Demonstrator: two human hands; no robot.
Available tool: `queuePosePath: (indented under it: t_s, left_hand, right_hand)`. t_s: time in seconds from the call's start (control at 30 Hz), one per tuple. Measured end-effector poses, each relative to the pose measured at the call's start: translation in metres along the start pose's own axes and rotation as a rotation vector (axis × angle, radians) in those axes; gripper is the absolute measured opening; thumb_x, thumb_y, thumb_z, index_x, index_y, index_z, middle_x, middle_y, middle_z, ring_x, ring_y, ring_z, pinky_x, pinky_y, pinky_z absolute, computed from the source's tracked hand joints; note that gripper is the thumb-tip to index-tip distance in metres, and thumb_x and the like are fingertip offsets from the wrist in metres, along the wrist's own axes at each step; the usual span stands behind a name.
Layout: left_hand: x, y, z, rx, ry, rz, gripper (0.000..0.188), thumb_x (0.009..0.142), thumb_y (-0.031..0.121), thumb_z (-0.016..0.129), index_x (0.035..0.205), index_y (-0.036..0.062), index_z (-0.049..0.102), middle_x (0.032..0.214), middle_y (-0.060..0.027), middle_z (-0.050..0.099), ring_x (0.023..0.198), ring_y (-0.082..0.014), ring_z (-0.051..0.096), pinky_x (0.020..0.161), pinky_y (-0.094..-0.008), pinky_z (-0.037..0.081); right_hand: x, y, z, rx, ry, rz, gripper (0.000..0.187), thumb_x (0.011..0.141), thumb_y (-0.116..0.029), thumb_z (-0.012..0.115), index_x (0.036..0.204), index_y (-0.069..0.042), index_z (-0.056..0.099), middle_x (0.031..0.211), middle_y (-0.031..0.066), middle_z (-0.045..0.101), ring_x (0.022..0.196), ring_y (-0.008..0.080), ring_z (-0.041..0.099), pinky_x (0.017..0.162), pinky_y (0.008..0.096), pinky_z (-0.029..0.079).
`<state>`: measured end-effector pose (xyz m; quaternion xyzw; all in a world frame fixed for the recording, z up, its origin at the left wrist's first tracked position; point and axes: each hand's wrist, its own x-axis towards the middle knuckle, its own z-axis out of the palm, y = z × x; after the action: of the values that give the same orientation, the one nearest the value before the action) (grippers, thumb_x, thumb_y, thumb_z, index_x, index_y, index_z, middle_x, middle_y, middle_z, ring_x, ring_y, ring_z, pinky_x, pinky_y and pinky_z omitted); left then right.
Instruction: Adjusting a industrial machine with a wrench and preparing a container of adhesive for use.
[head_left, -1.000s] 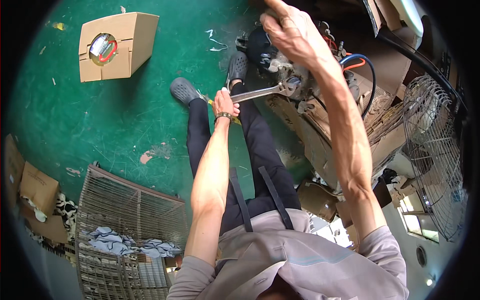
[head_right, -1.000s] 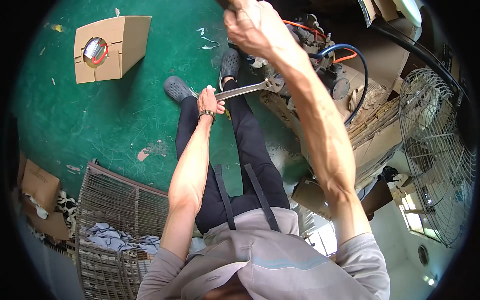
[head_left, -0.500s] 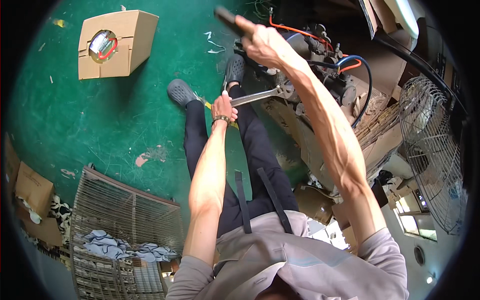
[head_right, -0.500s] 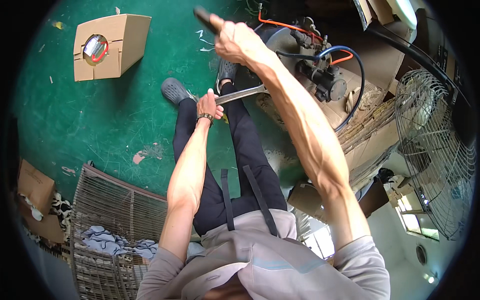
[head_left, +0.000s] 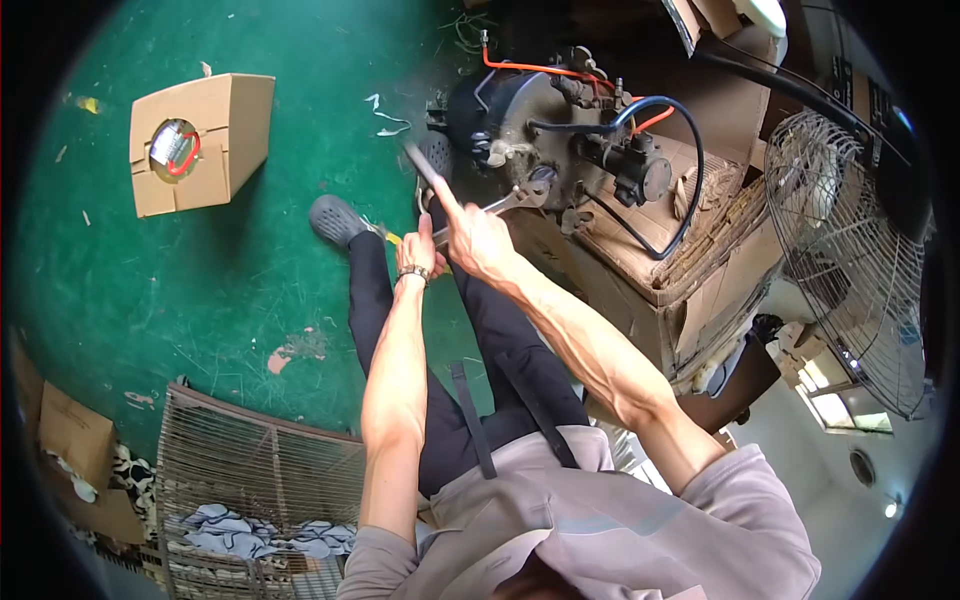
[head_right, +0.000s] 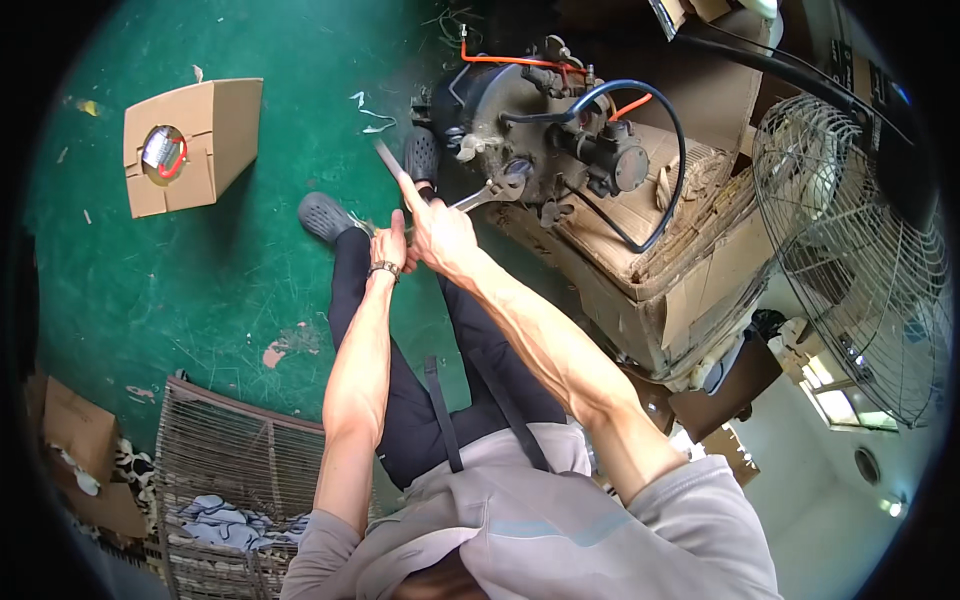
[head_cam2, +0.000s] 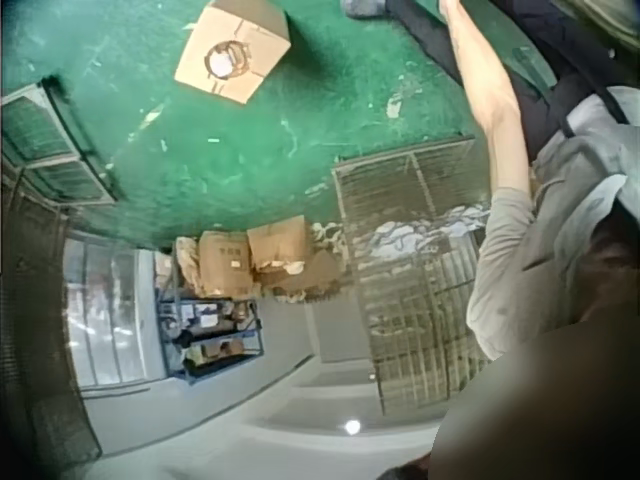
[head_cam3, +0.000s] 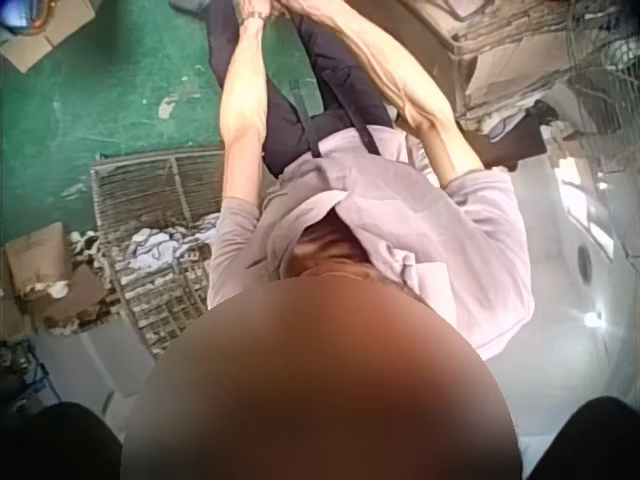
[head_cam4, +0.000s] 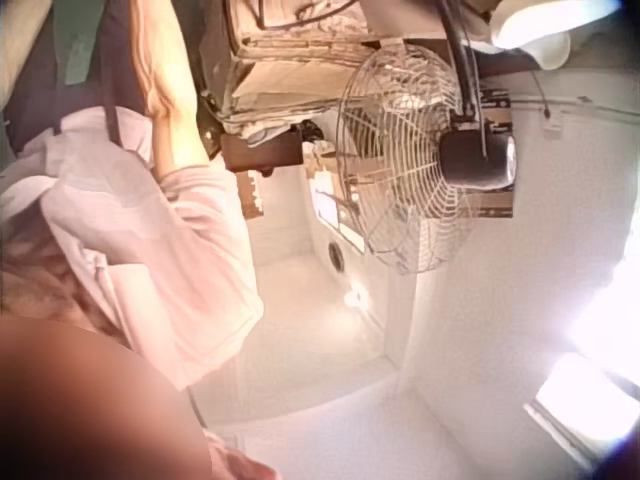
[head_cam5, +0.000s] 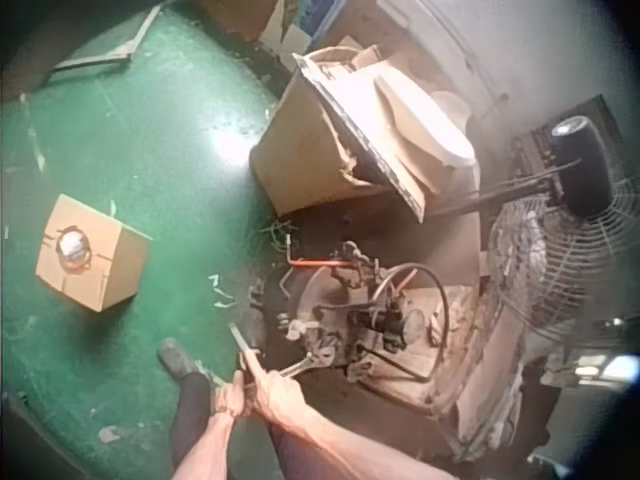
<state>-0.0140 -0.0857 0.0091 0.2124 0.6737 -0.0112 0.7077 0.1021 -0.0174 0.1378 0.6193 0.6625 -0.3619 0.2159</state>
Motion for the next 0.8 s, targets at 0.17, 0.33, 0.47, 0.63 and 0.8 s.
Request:
queuePosePath:
  t_s: [0.17,0.33,0.47,0.63,0.8]
  left_hand:
    - [-0.006,-0.022,0.022,0.219,0.021,0.071,0.096,0.100,0.069,0.018,0.058,-0.0002,0.068,0.050,-0.0137,0.062,0.054,-0.0283,0.068,0.065,-0.0435,0.056]
    - [-0.010,-0.013,0.036,0.029,-0.152,-0.115,0.094,0.100,0.070,0.016,0.090,-0.0040,0.072,0.062,-0.0144,0.068,0.050,-0.0245,0.067,0.052,-0.0413,0.056]
    - [-0.022,-0.084,0.057,0.495,0.056,0.339,0.087,0.103,0.063,0.017,0.094,-0.0045,0.070,0.063,-0.0148,0.067,0.054,-0.0294,0.067,0.060,-0.0429,0.058]
    - [-0.036,-0.050,0.113,0.187,-0.393,-0.188,0.055,0.105,0.048,0.028,0.113,0.0063,0.063,0.074,-0.0237,0.070,0.063,-0.0393,0.070,0.074,-0.0505,0.057]
    - [-0.040,-0.112,0.121,0.351,-0.136,0.201,0.055,0.106,0.049,0.033,0.114,0.0045,0.064,0.076,-0.0165,0.067,0.064,-0.0344,0.067,0.059,-0.0464,0.056]
  right_hand:
    - [0.028,0.007,0.003,-0.053,-0.325,0.072,0.055,0.089,-0.028,0.064,0.137,-0.004,0.057,0.095,0.0229,0.074,0.084,0.0368,0.075,0.072,0.0468,0.060]
    - [-0.018,0.030,0.020,-0.048,-0.254,0.077,0.055,0.083,-0.024,0.070,0.134,-0.006,0.059,0.087,0.0207,0.074,0.079,0.0348,0.075,0.067,0.0457,0.060]
    - [-0.029,0.015,0.056,-0.051,-0.041,-0.059,0.047,0.086,-0.024,0.067,0.128,-0.004,0.062,0.085,0.0189,0.074,0.077,0.0331,0.074,0.066,0.0434,0.059]
    - [-0.057,0.084,0.070,-0.158,-0.245,0.097,0.065,0.085,-0.028,0.068,0.140,0.001,0.049,0.072,0.0177,0.069,0.066,0.0332,0.072,0.059,0.0451,0.058]
    - [-0.178,0.059,0.020,0.329,0.126,0.209,0.060,0.093,-0.016,0.058,0.149,-0.002,0.041,0.083,0.0221,0.070,0.075,0.0402,0.071,0.070,0.0471,0.057]
